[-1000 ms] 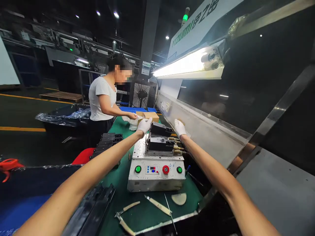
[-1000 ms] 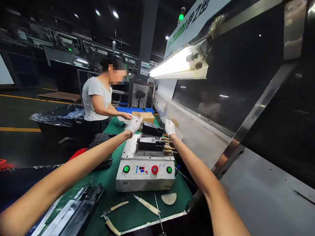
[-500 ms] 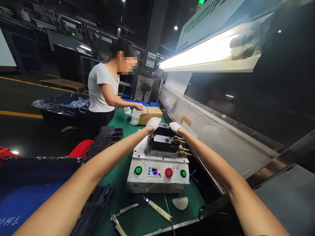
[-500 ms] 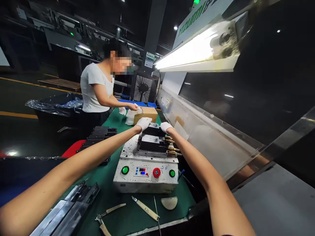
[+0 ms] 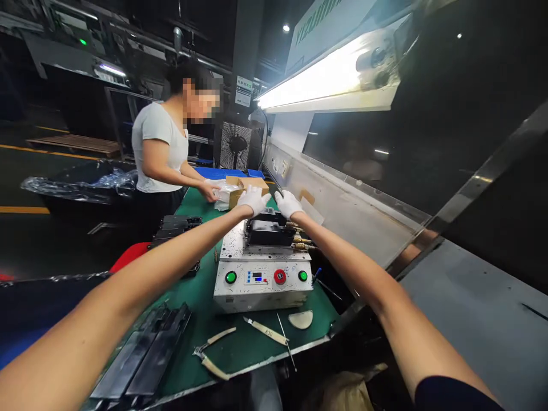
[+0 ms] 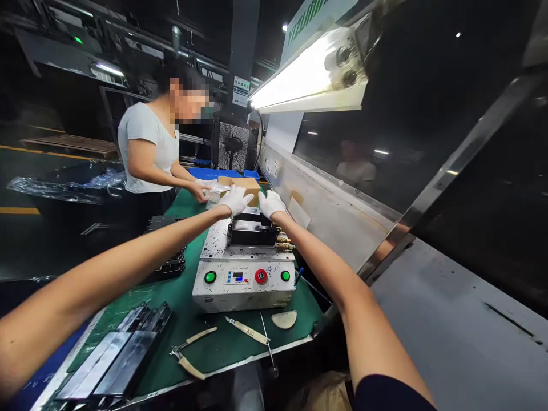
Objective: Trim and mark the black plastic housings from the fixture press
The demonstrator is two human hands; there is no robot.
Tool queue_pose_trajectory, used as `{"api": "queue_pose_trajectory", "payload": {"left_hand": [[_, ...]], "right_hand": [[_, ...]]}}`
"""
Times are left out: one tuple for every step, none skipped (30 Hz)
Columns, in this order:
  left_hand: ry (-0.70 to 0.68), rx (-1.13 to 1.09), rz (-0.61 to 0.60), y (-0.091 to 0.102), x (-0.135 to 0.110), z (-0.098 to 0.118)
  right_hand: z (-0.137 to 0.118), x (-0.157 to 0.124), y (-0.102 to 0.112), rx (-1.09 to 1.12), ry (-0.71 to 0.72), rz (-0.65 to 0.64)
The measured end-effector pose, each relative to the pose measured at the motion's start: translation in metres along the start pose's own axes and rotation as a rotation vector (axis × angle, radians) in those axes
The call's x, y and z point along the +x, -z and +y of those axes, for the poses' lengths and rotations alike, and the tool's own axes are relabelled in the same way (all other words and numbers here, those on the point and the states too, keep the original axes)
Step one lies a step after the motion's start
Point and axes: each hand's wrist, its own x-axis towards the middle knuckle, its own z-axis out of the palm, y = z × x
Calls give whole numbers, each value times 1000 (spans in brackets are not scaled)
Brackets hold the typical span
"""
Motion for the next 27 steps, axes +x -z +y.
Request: {"api": "queue_pose_trajectory", "payload": {"left_hand": [[5, 36, 9, -2, -9, 8], [7, 68, 15, -4, -19, 16], [2, 95, 23, -5, -29, 24], [-11, 119, 33, -3, -40, 31], [-35, 141, 48, 0, -53, 37], [-69, 161, 69, 5, -69, 41], [-110, 178, 93, 11, -87, 43], [-149, 194, 117, 16, -110, 41], [-176, 209, 139, 21, -136, 36], [-194, 225, 148, 22, -164, 27], [-199, 242, 146, 21, -194, 16], [-192, 267, 136, 17, -223, 2], [-170, 319, 124, 11, -249, -12], [-140, 342, 104, 3, -272, -25], [-122, 363, 86, -5, -289, -36], [-109, 379, 69, -11, -301, -46], [-104, 388, 52, -16, -307, -52], [-107, 394, 36, -19, -309, -57], [-113, 398, 20, -19, -308, -60], [-119, 399, 3, -17, -305, -61], [-124, 397, -12, -14, -303, -61], [-127, 393, -23, -9, -301, -61], [-128, 387, -30, -6, -304, -60], [-125, 379, -31, -3, -310, -58], [-121, 369, -31, -2, -320, -56], [-116, 356, -34, -5, -334, -54], [-109, 341, -42, -12, -351, -50]], "right_hand": [[-6, -9, 0, 5, -31, 9], [-11, -18, 0, 12, -66, 17], [-16, -26, 1, 19, -93, 26], [-20, -36, 3, 27, -108, 38], [-22, -47, 6, 35, -113, 54], [-23, -61, 8, 44, -108, 73], [-22, -79, 9, 53, -99, 95], [-19, -101, 8, 64, -92, 118], [-15, -127, 3, 71, -87, 138], [-10, -156, -5, 74, -94, 151], [-4, -185, -16, 73, -112, 156], [3, -214, -31, 41, -137, 148], [8, -240, -46, 11, -175, 120], [13, -262, -60, -12, -198, 83], [16, -278, -72, -42, -209, 57], [17, -289, -82, -69, -207, 38], [17, -294, -87, -92, -196, 31], [16, -296, -88, -109, -186, 30], [15, -294, -86, -119, -178, 27], [14, -291, -82, -120, -176, 18], [13, -289, -76, -115, -176, 9], [14, -290, -71, -104, -180, -4], [14, -294, -67, -86, -188, -23], [15, -303, -65, -54, -211, -55], [16, -316, -66, -10, -251, -99], [15, -331, -70, 38, -301, -155], [14, -348, -76, 88, -355, -218]]}}
